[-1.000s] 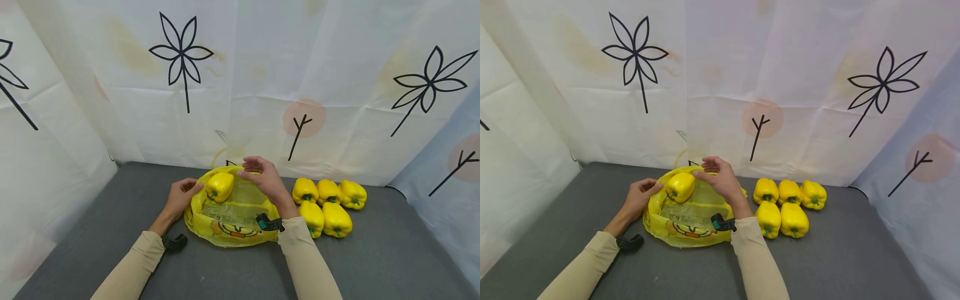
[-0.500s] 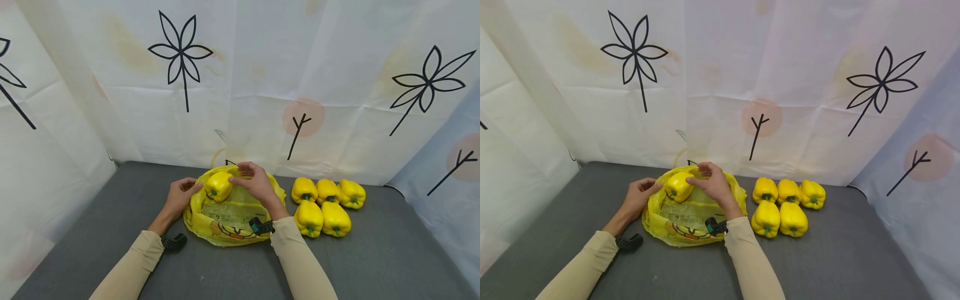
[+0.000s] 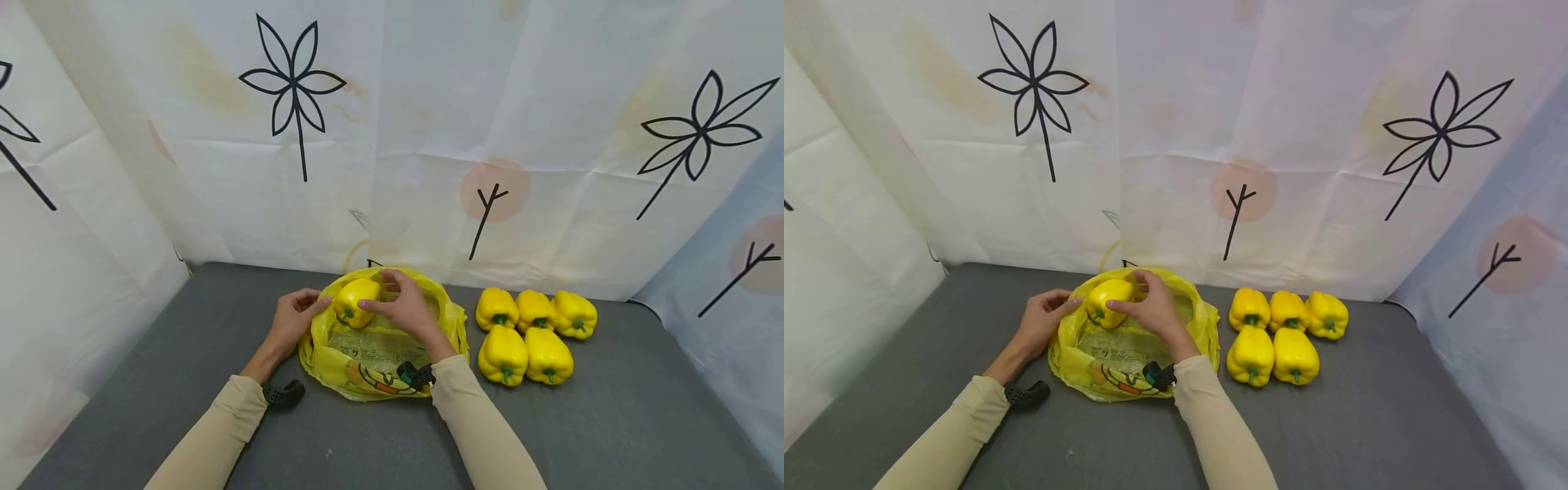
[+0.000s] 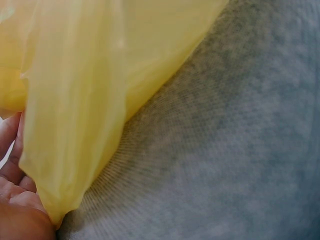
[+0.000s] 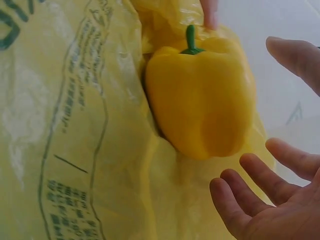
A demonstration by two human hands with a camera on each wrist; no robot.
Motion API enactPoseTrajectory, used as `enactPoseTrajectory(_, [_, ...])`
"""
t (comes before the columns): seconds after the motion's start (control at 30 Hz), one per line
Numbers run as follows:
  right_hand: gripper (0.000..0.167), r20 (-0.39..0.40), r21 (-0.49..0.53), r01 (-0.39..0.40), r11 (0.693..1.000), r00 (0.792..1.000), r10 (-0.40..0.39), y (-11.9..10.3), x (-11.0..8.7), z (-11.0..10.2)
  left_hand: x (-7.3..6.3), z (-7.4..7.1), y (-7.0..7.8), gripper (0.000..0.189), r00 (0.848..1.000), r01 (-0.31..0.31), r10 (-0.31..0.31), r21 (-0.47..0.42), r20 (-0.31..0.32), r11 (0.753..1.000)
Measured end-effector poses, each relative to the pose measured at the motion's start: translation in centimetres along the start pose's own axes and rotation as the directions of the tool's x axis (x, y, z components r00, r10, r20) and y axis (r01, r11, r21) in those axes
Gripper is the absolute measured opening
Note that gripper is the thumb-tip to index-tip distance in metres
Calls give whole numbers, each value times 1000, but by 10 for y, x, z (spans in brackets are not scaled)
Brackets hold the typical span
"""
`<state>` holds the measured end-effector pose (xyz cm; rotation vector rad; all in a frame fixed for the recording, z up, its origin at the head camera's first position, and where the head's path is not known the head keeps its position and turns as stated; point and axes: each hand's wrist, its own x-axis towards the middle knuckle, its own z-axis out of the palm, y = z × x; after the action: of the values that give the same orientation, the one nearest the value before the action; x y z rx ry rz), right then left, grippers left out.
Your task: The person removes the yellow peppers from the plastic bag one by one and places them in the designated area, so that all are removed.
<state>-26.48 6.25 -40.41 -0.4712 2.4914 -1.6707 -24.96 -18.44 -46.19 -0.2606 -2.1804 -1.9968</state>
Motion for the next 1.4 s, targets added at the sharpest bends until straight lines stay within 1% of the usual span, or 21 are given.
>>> enactPoseTrajectory(0.2, [86, 4, -24, 10, 1000, 1000, -10, 1, 0, 5, 0, 0, -1, 27, 1000, -14, 14, -17, 6, 1000])
enactPoseTrajectory(0.4, [92, 25, -28, 17, 999, 1000, -16, 6, 1, 7, 1, 1, 0, 29, 1000, -9, 9, -16, 7, 1000])
enactPoseTrajectory(0.53, [93, 44, -30, 24, 999, 999, -22, 8, 2, 9, 1, 1, 1, 31, 1000, -5, 5, -21, 9, 1000])
enactPoseTrajectory(0.83, [96, 72, -3, 39, 999, 997, -39, 12, 3, 13, 2, 1, 1, 32, 1000, 0, 0, -10, 9, 1000])
enactPoseTrajectory(1.1, [95, 63, -7, 17, 1000, 998, -16, 14, 2, 18, 1, 0, 0, 31, 1000, -8, 8, -20, 16, 1000])
enactPoseTrajectory(1.27, [92, 60, -28, 4, 1000, 998, -3, 14, 2, 20, 1, 0, 0, 31, 1000, -7, 7, -22, 15, 1000])
enactPoseTrajectory(1.4, [90, 58, -22, 3, 1000, 998, -2, 13, 2, 20, 1, 0, 0, 31, 1000, -2, 2, -18, 14, 1000])
